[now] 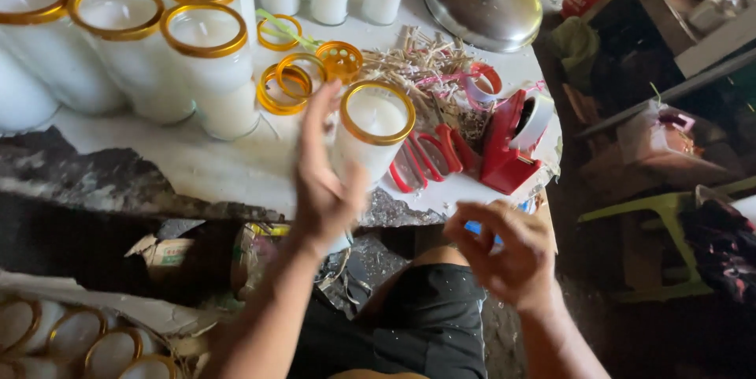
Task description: Assembling candle jars by fitting decorative gold rings onto the rims and trimming wicks.
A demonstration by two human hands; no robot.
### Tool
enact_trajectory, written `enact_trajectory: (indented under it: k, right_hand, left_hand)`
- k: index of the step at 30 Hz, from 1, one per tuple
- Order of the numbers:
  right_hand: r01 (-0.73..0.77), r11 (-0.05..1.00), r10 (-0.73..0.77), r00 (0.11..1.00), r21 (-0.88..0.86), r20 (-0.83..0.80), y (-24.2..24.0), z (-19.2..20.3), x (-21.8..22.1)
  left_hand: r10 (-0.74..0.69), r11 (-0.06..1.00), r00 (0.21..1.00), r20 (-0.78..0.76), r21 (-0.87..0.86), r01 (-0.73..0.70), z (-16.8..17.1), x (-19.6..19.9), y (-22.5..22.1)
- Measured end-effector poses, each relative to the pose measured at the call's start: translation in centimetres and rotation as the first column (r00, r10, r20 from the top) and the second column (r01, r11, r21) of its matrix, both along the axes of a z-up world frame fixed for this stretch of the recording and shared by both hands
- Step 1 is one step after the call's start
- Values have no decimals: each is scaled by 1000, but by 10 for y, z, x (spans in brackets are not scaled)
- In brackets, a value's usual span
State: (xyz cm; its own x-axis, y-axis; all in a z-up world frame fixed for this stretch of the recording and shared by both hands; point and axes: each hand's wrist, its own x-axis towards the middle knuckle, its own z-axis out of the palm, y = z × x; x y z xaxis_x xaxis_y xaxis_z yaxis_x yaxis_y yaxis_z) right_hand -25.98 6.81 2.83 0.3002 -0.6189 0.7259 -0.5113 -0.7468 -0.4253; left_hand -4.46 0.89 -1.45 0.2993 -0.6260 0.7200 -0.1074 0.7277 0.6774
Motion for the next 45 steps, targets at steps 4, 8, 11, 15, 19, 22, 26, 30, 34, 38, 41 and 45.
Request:
enact_trajectory:
  k: [4,8,11,15,19,22,26,30,34,38,41,45]
  right_hand:
    - [-79,997,79,996,15,41,23,0,39]
    - [-3,997,-5,994,-79,-105,33,-13,21]
    - [273,953,-297,925,-128,-237,12,-7,-7]
    - [325,945,-321,942,32,-97,-61,14,5]
    - [66,994,-70,997,85,41,-126,13,30]
    - [-508,851,503,861,132,70,-132,23,41]
    - [-397,914,398,917,84,6,-103,27,57]
    - [-240,961,240,971,137,14,-55,31,85]
    - [-33,998,38,997,58,-74,-36,23,65]
    - [-65,997,67,997,46,-45,-27,20,56]
    - [-87,996,87,996,-2,21,-40,19,52]
    - [-203,952,161,969,230,187,-86,18,49]
  left_hand:
    - [135,975,961,240,140,-172,-17,-20,-13]
    - [111,974,976,190,177,-145,-32,-12,-34]
    - [50,989,974,221,128,-80,-27,3,-31]
    - [-225,966,962,152,163,200,-20,22,-31]
    - [-205,977,945,254,3,211,-18,31,-47]
    - [-510,858,839,190,190,478,-6,57,-39]
    - [-234,953,901,365,268,139,23,61,1]
    - [60,946,929,365,276,-170,20,36,5]
    - [45,954,940,337,265,-141,15,42,0]
    - [-35,956,940,339,287,-67,17,51,-5]
    - [-63,964,937,342,265,-32,16,54,-7]
    - [-98,976,940,326,216,27,16,58,-7]
